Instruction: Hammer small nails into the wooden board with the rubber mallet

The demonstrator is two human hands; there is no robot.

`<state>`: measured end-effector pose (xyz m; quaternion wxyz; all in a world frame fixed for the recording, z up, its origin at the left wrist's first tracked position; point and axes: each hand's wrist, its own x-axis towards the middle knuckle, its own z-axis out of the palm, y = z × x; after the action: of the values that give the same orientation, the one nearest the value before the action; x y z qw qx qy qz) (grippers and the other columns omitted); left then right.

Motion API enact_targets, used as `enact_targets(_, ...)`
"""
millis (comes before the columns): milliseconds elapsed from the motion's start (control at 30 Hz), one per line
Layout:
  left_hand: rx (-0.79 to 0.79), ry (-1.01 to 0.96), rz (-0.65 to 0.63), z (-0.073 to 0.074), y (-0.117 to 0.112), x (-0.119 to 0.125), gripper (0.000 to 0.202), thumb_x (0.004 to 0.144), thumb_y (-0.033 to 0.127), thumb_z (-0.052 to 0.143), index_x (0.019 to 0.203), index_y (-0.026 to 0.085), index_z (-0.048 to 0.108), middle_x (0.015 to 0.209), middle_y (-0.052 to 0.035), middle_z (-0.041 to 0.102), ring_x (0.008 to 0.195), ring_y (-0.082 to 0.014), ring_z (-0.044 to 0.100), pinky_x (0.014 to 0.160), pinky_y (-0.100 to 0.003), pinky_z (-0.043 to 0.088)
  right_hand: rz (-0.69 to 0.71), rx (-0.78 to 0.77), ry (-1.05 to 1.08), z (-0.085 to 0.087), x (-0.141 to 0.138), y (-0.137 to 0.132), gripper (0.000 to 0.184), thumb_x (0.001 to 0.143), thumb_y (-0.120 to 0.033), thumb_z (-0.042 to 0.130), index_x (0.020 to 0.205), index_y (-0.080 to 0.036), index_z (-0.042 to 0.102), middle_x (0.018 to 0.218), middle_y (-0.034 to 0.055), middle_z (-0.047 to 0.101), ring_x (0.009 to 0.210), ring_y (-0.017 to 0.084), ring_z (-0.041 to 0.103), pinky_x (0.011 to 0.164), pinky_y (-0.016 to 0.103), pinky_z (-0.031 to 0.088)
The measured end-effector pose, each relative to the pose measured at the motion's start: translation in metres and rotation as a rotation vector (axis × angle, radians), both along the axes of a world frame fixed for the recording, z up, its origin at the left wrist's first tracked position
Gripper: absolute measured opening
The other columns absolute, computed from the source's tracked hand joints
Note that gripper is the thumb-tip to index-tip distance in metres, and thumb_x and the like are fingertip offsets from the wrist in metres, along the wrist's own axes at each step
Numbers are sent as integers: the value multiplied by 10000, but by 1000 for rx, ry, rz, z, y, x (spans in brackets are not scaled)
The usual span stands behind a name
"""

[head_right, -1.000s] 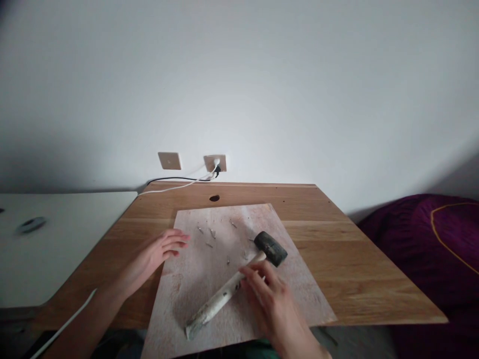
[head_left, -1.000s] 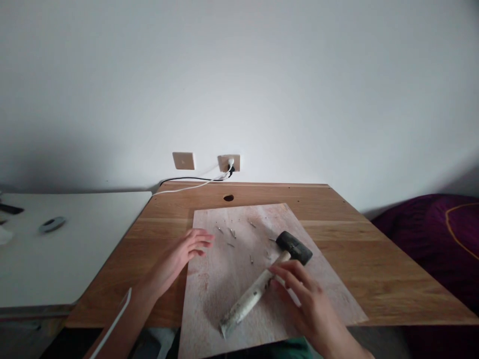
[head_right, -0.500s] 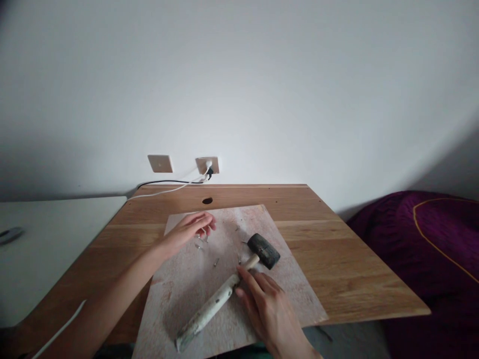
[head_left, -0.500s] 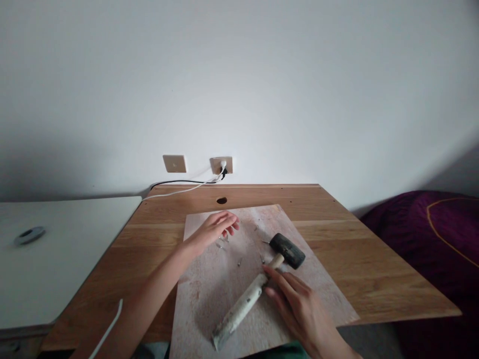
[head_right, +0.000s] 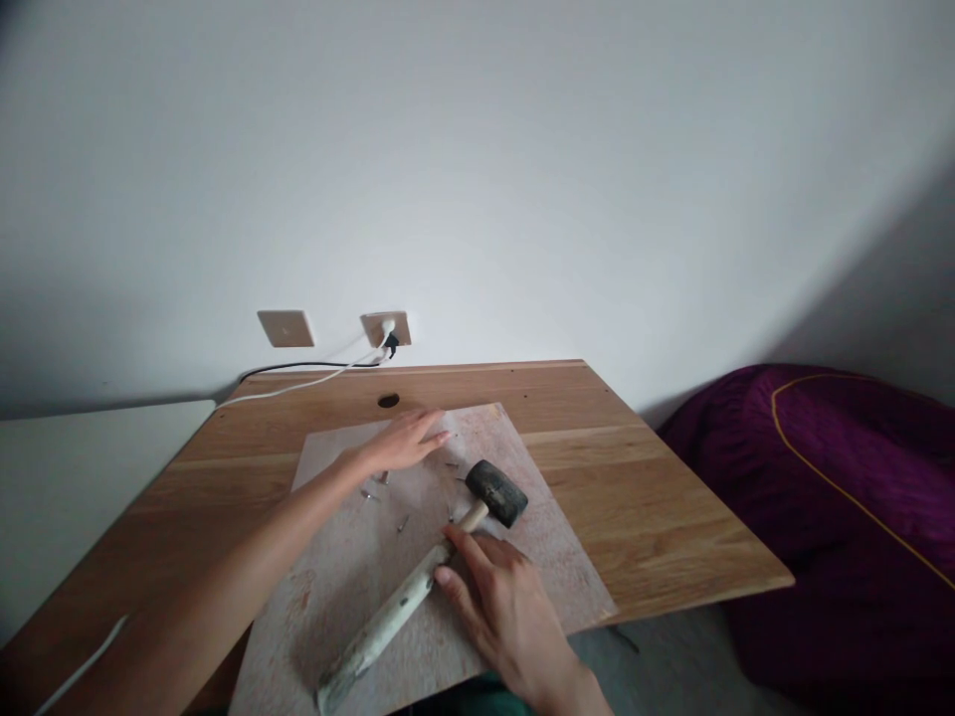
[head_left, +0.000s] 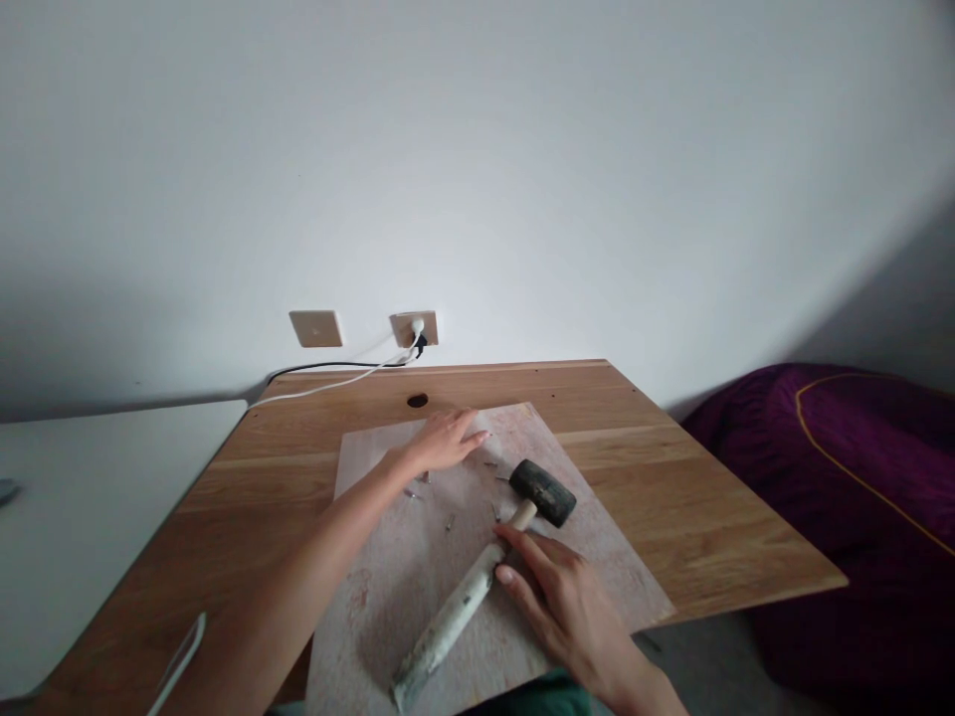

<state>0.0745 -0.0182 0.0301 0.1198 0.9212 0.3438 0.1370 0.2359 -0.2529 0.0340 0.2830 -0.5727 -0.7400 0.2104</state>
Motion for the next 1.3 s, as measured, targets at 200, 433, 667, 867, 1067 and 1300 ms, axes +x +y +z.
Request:
enact_targets(200,-6,-69,21,-14,7,-3,533,1021,535,476,1392,155,524,1436,-176,583,1339,-341,534,1140,-512,386,-12,13,-74,0,-12,-4,470,1061,-501,433,1383,-200,594,1124,123,759,1003,276,739,879,403,585)
enact_targets(433,25,-40,-27,-12,4,-27,542,1009,594,470,1359,193,570,1401,-141,583,1322,-307,533,1133,-469,389,9,64,-77,-7,-42,-11,477,1052,-507,436,1396,-205,568,1107,128,757,1003,302,733,883,434,589)
enact_targets(667,8,-61,-74,-13,3,-45,586,1019,608,437,1397,176,552,1450,-155,547,1354,-304,503,1146,-456,370,-3,12,-39,1,-41,-15,442,1064,-523,355,1067,-215,671,933,103,740,823,252,725,710,342,562)
enact_targets(867,14,-96,-91,-18,3,-46,580,1013,618,440,1399,201,561,1449,-148,554,1345,-308,513,1144,-456,364,-150,-192,241,0,-10,-29,314,969,-546,576,991,-242,649,733,-7,637,618,150,601,560,247,467)
enact_targets(1067,-10,-104,-88,-16,2,-46,560,1018,615,425,1357,201,592,1425,-145,573,1331,-320,531,1127,-470,374,-326,-556,1134,-6,13,-38,727,851,-539,717,1449,-278,395,773,-31,670,498,134,593,408,215,465)
enact_targets(1300,33,-84,-94,-16,-2,-47,539,1031,586,422,1367,197,583,1453,-152,557,1339,-319,528,1120,-464,384,-212,-802,1396,-10,-4,-46,573,879,-587,689,1349,-278,580,686,-70,608,268,-2,300,266,116,254)
